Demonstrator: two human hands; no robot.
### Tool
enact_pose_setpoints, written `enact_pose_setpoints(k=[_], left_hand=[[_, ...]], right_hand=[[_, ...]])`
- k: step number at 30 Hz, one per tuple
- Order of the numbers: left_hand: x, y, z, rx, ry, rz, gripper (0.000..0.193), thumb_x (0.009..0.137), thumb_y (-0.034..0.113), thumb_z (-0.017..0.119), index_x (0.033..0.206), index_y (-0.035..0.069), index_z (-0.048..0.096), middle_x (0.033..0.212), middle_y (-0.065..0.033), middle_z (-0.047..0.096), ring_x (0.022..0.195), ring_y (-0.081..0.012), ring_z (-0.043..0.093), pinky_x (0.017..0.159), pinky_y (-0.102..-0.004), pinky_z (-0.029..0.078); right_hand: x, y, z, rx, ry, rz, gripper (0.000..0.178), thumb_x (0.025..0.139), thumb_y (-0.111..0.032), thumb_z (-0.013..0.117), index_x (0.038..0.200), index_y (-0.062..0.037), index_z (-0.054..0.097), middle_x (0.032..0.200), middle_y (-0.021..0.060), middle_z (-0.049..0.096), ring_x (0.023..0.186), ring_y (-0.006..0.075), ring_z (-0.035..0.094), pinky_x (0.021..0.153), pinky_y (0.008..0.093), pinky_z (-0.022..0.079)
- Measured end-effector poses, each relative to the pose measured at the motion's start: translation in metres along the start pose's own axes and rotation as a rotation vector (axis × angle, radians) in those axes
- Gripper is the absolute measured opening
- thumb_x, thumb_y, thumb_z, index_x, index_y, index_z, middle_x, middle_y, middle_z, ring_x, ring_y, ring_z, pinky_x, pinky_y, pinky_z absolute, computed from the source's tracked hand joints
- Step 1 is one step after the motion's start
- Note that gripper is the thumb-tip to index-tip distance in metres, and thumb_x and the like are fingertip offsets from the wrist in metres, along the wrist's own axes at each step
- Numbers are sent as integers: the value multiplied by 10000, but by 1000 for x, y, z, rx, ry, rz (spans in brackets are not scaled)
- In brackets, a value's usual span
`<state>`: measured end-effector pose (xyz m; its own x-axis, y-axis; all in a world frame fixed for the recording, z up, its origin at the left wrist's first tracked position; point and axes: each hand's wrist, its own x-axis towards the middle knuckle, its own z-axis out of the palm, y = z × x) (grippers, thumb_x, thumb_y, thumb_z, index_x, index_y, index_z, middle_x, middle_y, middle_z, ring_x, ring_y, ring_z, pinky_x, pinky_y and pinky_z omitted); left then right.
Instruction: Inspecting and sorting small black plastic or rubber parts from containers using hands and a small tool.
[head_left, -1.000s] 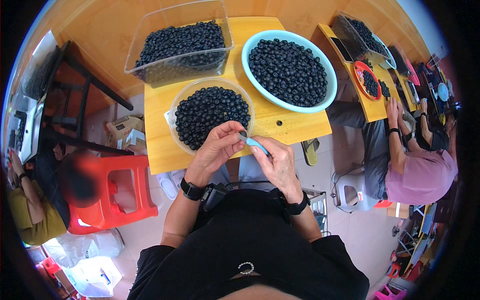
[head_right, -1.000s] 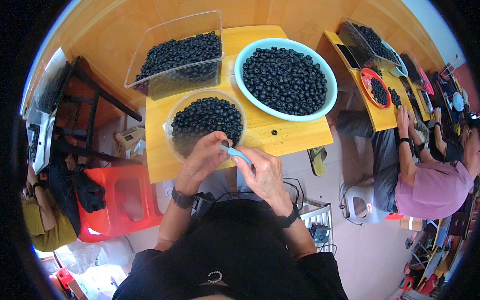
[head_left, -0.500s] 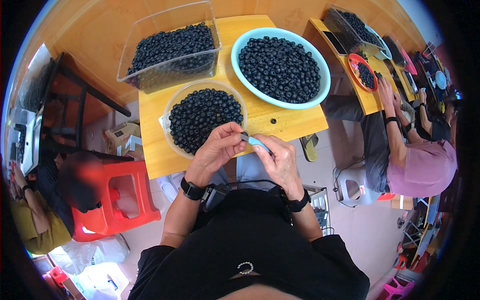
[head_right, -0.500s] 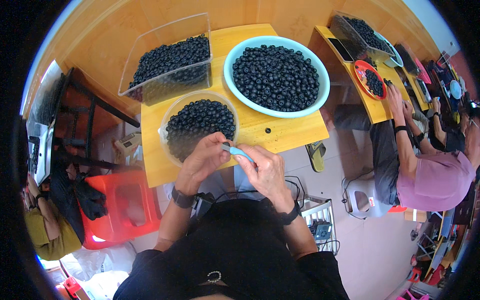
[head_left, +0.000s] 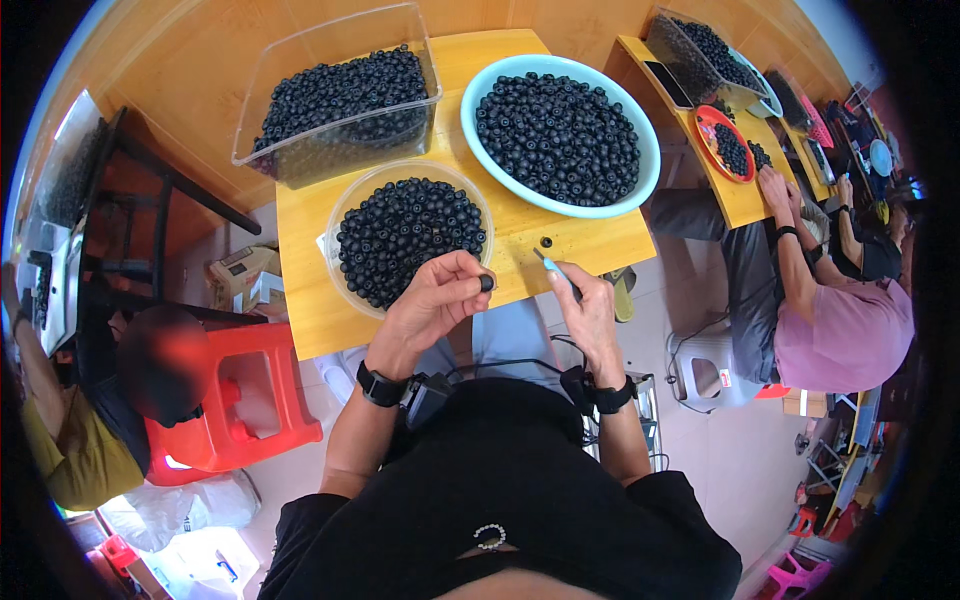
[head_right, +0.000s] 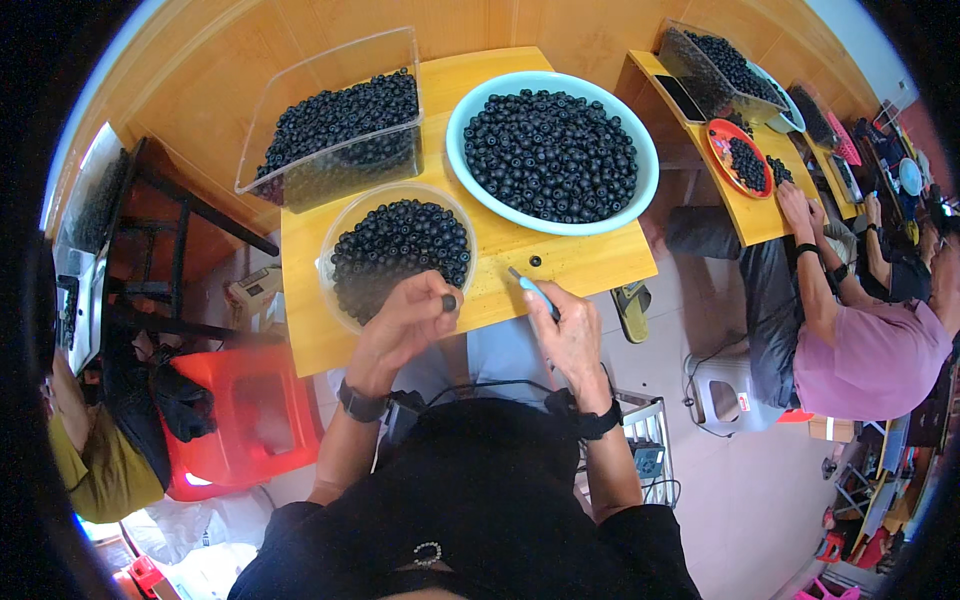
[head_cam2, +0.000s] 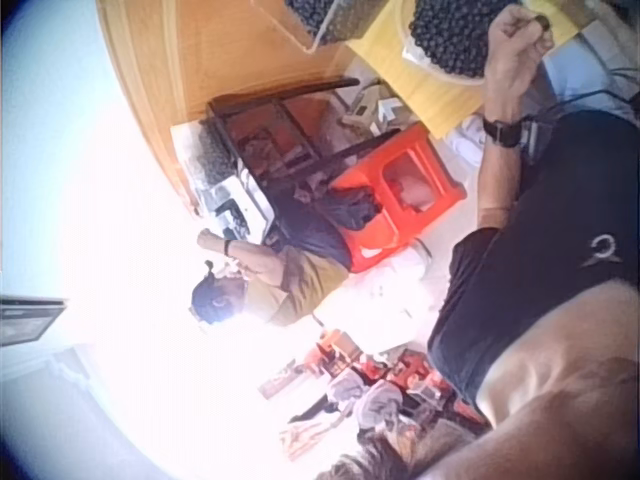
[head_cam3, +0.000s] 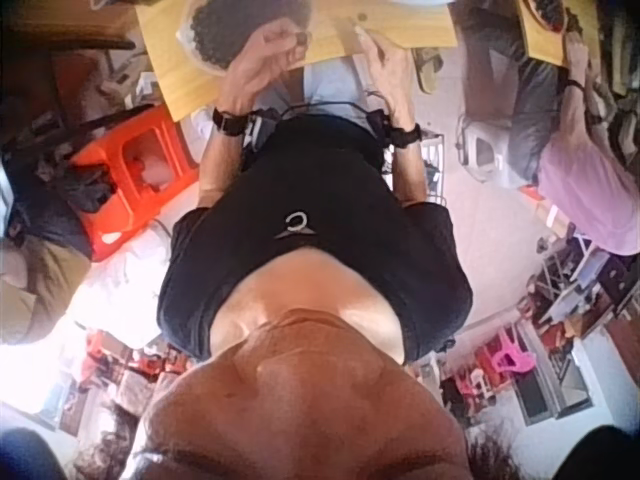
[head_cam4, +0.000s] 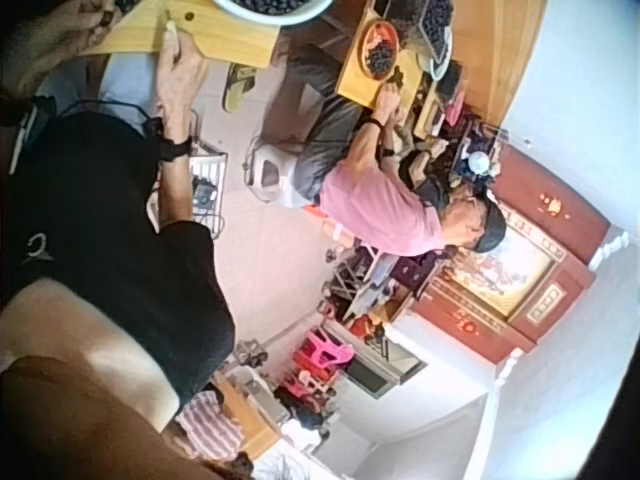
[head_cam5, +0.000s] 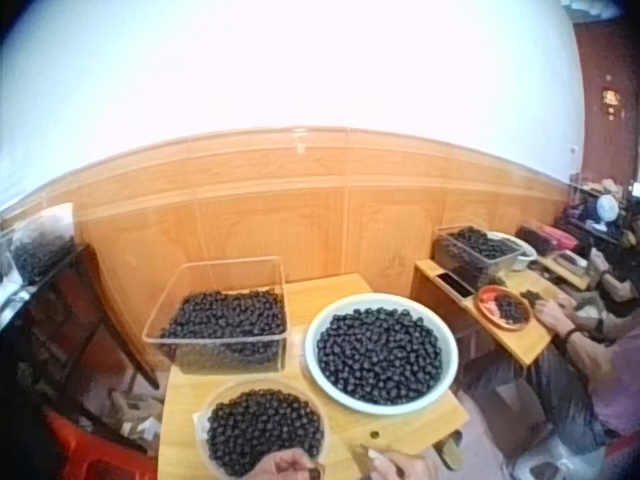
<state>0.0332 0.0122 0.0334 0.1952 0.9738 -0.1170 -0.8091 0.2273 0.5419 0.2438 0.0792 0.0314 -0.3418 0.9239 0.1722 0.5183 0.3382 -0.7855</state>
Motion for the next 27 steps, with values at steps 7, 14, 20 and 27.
enact_pose_setpoints(k=[7,14,20,27], left_hand=[[4,-8,-1,68,93,-40,140,795,1,625,895,53,542,837,-27,600,738,-119,606,689,-234,509],[-1,-12,-5,63,7,-104,158,797,5,624,906,63,525,879,-20,594,756,-113,608,698,-220,514],[-8,-4,7,98,90,-35,154,818,33,606,952,50,533,925,-53,599,786,-131,623,727,-233,522],[-30,19,-26,226,373,236,109,832,42,589,936,35,556,904,-77,620,759,-145,635,692,-240,531]], right_hand=[[-4,-52,5,554,-239,59,264,749,-83,699,997,-15,640,687,-43,521,585,24,403,505,181,346],[-3,-54,10,556,-365,71,208,754,-49,674,958,-22,640,675,-48,535,605,21,428,535,182,367],[13,-45,0,448,-311,96,179,738,-52,672,912,-30,639,698,-31,574,641,35,492,575,197,407],[115,42,-49,251,239,24,171,728,-114,688,867,-20,655,694,-18,595,649,52,528,608,219,435]])
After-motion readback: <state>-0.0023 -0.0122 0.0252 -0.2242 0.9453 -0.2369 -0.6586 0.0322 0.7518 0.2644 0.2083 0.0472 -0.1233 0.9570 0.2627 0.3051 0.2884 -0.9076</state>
